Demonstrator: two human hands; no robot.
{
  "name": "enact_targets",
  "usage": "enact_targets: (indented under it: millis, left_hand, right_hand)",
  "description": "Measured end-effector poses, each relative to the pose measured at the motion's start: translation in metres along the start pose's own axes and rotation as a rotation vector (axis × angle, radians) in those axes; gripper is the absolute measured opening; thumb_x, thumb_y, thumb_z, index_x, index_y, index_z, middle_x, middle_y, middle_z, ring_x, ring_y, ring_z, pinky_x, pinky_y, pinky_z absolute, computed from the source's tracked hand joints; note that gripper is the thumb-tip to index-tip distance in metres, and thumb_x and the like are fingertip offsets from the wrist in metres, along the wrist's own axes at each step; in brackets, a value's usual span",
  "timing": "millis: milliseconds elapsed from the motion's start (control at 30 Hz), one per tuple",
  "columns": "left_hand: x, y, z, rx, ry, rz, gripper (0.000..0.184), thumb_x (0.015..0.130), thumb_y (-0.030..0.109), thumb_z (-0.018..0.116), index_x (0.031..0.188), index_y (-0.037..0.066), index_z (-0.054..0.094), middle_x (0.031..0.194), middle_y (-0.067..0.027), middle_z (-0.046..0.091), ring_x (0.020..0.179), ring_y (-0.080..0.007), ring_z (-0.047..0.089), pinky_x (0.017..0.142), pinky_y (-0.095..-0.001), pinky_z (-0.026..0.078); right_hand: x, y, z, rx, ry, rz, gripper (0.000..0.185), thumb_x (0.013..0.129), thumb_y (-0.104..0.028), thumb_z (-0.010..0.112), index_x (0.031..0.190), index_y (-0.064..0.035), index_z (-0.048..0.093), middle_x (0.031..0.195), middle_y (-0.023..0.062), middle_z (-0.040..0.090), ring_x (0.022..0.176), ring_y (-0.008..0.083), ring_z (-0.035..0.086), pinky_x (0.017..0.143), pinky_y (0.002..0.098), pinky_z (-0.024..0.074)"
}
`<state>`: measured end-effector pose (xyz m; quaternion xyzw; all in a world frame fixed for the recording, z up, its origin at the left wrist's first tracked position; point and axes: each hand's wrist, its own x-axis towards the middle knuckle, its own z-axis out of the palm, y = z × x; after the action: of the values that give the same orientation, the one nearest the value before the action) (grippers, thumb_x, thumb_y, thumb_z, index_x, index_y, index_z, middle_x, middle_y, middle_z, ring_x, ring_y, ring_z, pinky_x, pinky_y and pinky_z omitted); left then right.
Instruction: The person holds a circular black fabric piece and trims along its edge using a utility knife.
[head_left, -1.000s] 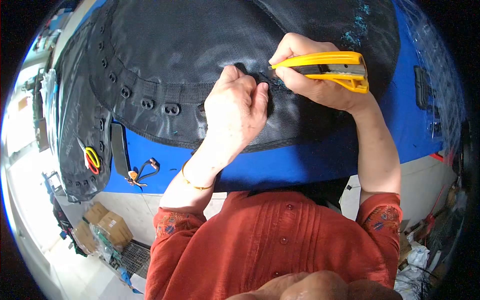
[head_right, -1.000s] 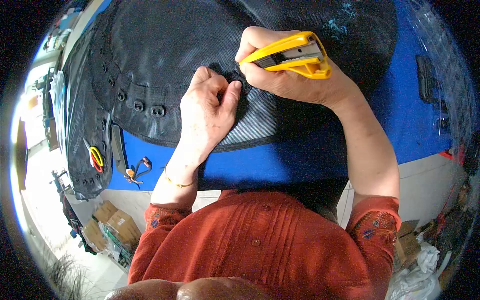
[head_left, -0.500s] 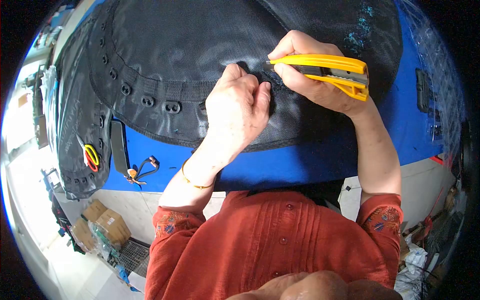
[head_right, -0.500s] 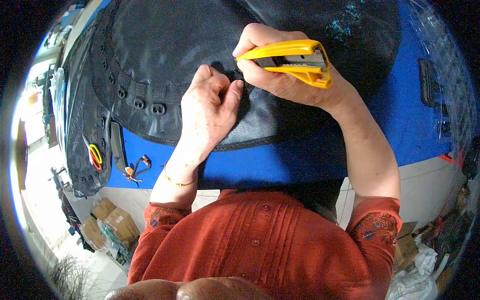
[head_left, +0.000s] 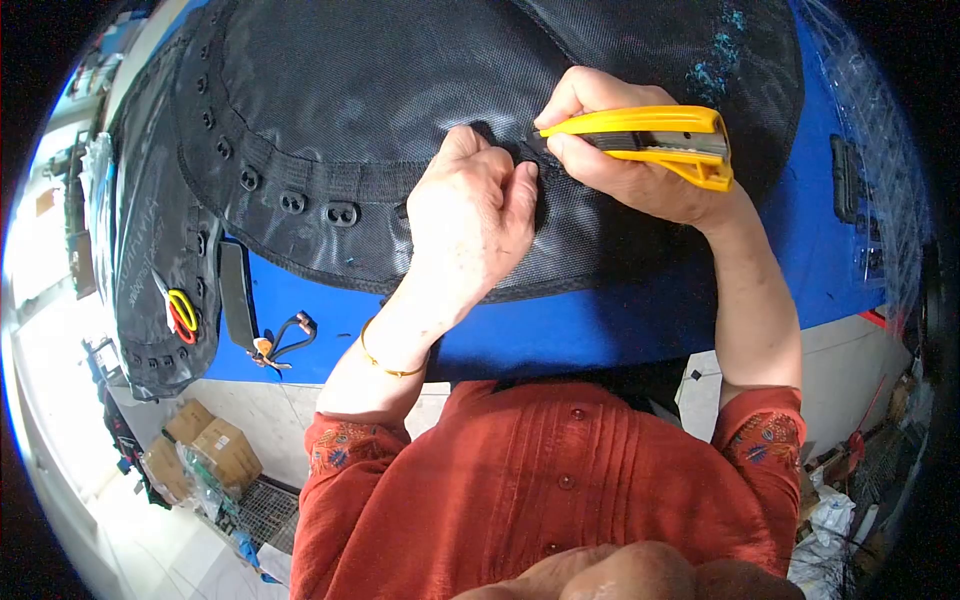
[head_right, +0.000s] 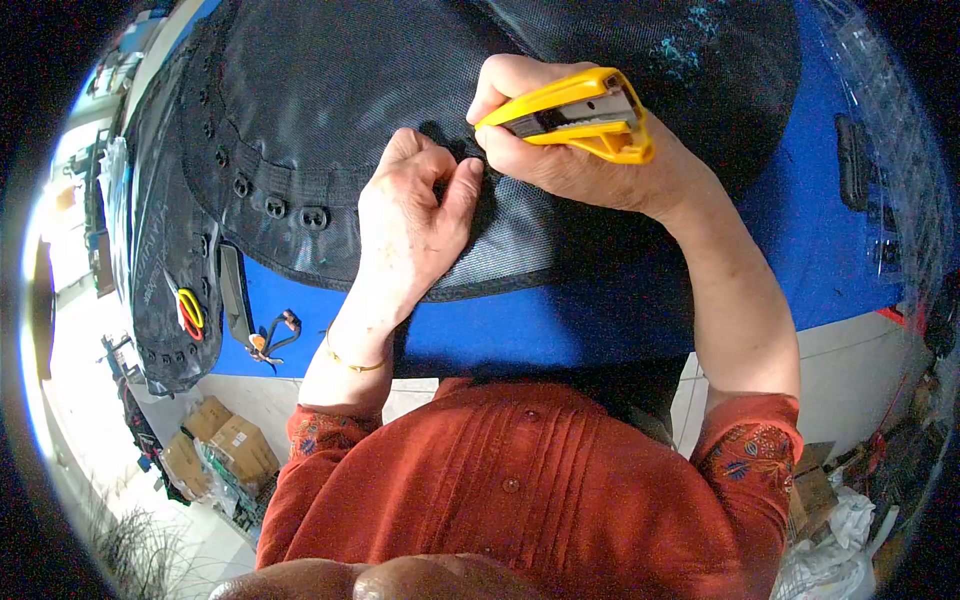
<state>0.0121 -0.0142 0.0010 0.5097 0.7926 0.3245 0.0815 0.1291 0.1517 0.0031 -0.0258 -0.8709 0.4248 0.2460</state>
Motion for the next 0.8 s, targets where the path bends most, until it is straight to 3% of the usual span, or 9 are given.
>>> enact_targets:
  millis: [700, 767, 800]
  left_hand:
    - [0.001, 0.001, 0.0, 0.006, 0.009, 0.012, 0.022, 0.084, 0.013, 0.071, 0.068, 0.003, 0.061, 0.079, -0.0126, 0.056, 0.069, -0.0314, 0.061, 0.063, -0.0413, 0.052]
    - [0.001, 0.001, 0.0, 0.014, 0.009, 0.017, 0.022, 0.084, 0.013, 0.071, 0.068, 0.003, 0.061, 0.079, -0.0125, 0.056, 0.069, -0.0312, 0.061, 0.064, -0.0412, 0.053]
    - [0.001, 0.001, 0.0, 0.014, 0.005, 0.015, 0.022, 0.084, 0.013, 0.071, 0.068, 0.003, 0.061, 0.079, -0.0124, 0.056, 0.069, -0.0312, 0.061, 0.064, -0.0411, 0.053]
  right_hand:
    - [-0.003, -0.001, -0.018, 0.126, -0.173, 0.13, 0.013, 0.089, -0.014, 0.063, 0.091, -0.007, 0.051, 0.08, 0.0048, 0.053, 0.075, 0.0177, 0.056, 0.072, 0.0294, 0.0472]
    - [-0.002, 0.0, -0.02, 0.122, -0.197, 0.132, 0.011, 0.091, -0.015, 0.062, 0.097, -0.0054, 0.059, 0.082, 0.002, 0.059, 0.069, 0.0083, 0.057, 0.066, 0.0257, 0.048]
    - [-0.002, 0.0, -0.021, 0.122, -0.196, 0.133, 0.011, 0.091, -0.015, 0.062, 0.097, -0.0054, 0.059, 0.082, 0.002, 0.059, 0.069, 0.0083, 0.057, 0.066, 0.0257, 0.048]
